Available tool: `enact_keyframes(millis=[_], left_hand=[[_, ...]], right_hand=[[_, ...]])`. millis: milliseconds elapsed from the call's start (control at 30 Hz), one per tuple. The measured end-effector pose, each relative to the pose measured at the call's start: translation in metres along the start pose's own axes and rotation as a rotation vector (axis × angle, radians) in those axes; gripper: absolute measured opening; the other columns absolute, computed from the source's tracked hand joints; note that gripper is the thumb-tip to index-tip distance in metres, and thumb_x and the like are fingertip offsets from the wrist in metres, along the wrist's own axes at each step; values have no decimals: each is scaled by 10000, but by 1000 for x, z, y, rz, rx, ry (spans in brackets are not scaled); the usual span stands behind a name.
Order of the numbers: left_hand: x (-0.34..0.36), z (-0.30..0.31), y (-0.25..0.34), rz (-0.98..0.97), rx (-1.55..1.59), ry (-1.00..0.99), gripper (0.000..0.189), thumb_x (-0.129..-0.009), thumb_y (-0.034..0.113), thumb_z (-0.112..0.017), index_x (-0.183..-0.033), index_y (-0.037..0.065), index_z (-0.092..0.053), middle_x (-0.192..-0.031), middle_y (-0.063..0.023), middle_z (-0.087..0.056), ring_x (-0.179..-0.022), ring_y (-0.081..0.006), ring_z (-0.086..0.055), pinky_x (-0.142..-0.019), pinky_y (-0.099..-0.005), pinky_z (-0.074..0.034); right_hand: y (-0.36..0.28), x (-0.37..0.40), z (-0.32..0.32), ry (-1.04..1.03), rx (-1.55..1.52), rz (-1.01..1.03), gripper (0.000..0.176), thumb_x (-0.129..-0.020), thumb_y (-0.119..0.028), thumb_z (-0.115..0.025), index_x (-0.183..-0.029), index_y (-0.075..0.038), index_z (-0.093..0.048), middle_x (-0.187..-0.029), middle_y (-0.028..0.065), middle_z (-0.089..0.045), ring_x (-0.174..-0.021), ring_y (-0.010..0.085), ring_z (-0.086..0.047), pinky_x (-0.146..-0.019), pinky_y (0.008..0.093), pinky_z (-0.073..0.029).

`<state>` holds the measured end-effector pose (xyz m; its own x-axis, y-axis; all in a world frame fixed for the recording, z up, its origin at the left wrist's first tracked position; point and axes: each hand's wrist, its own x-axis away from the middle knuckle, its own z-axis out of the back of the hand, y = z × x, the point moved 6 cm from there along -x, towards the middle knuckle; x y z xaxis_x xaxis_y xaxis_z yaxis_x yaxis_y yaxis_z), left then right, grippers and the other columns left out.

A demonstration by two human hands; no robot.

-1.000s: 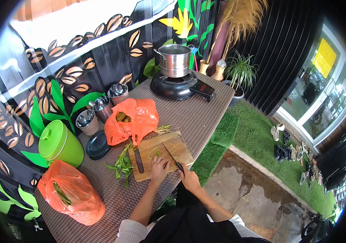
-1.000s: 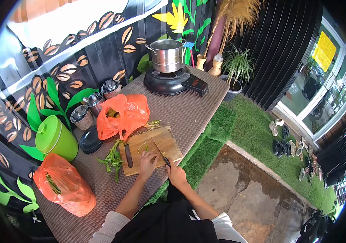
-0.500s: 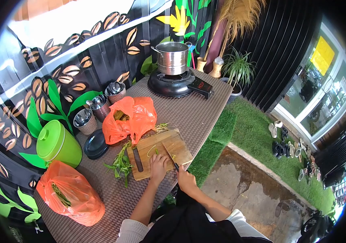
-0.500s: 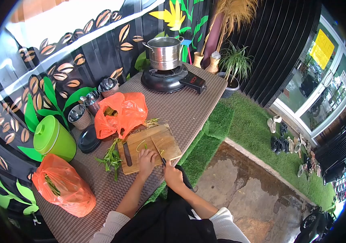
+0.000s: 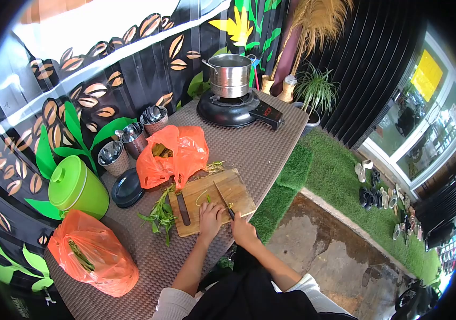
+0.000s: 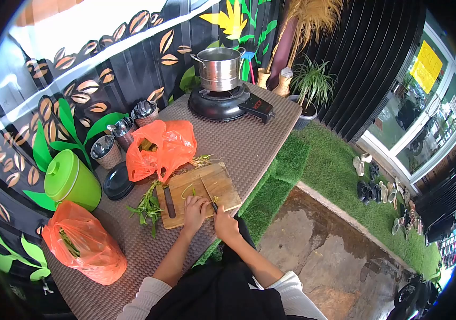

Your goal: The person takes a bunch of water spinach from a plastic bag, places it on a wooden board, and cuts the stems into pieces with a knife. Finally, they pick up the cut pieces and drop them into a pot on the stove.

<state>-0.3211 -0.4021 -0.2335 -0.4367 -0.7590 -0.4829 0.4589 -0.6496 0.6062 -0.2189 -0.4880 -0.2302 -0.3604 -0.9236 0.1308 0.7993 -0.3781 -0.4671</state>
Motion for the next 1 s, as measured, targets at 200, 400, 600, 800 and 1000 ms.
enact_keyframes(millis=[200,400,600,800,1000], left_hand=[[0,-1,0,5,-8,9,103,-831,116,-632,-882,42,-682,-899,-90,-605,-915,-291,-515,-851,-389,-400],[1,-2,-3,-6,14,3,100,-828,102,-626,-877,34,-679,-891,-96,-599,-910,-294,-518,-851,-395,-401],[0,-1,-2,35,29,37,99,-826,82,-618,-878,15,-670,-870,-108,-586,-901,-303,-513,-850,-399,-401],[1,-3,-4,8,-16,18,100,-834,87,-609,-870,12,-664,-866,-112,-585,-902,-310,-510,-852,-401,-406],[2,-2,-3,22,22,70,78,-826,65,-611,-863,18,-661,-863,-116,-584,-899,-314,-512,-845,-409,-409]], right_hand=[[-3,9,17,-82,15,8,295,-959,-242,-462,-1051,32,-398,-770,284,-637,-728,442,-652,-614,524,-524],[0,-4,-8,-28,-4,-25,301,-951,-230,-478,-1051,41,-397,-757,276,-641,-701,439,-653,-600,519,-526],[-2,4,8,-69,-33,-10,317,-955,-247,-471,-1052,47,-400,-769,290,-636,-737,455,-649,-635,530,-526],[-5,3,-7,-109,-41,-117,332,-957,-255,-468,-1065,53,-407,-848,308,-632,-813,457,-645,-697,526,-525],[-6,11,5,-121,-55,-32,340,-960,-258,-467,-1087,47,-390,-812,286,-643,-782,456,-649,-687,523,-525]])
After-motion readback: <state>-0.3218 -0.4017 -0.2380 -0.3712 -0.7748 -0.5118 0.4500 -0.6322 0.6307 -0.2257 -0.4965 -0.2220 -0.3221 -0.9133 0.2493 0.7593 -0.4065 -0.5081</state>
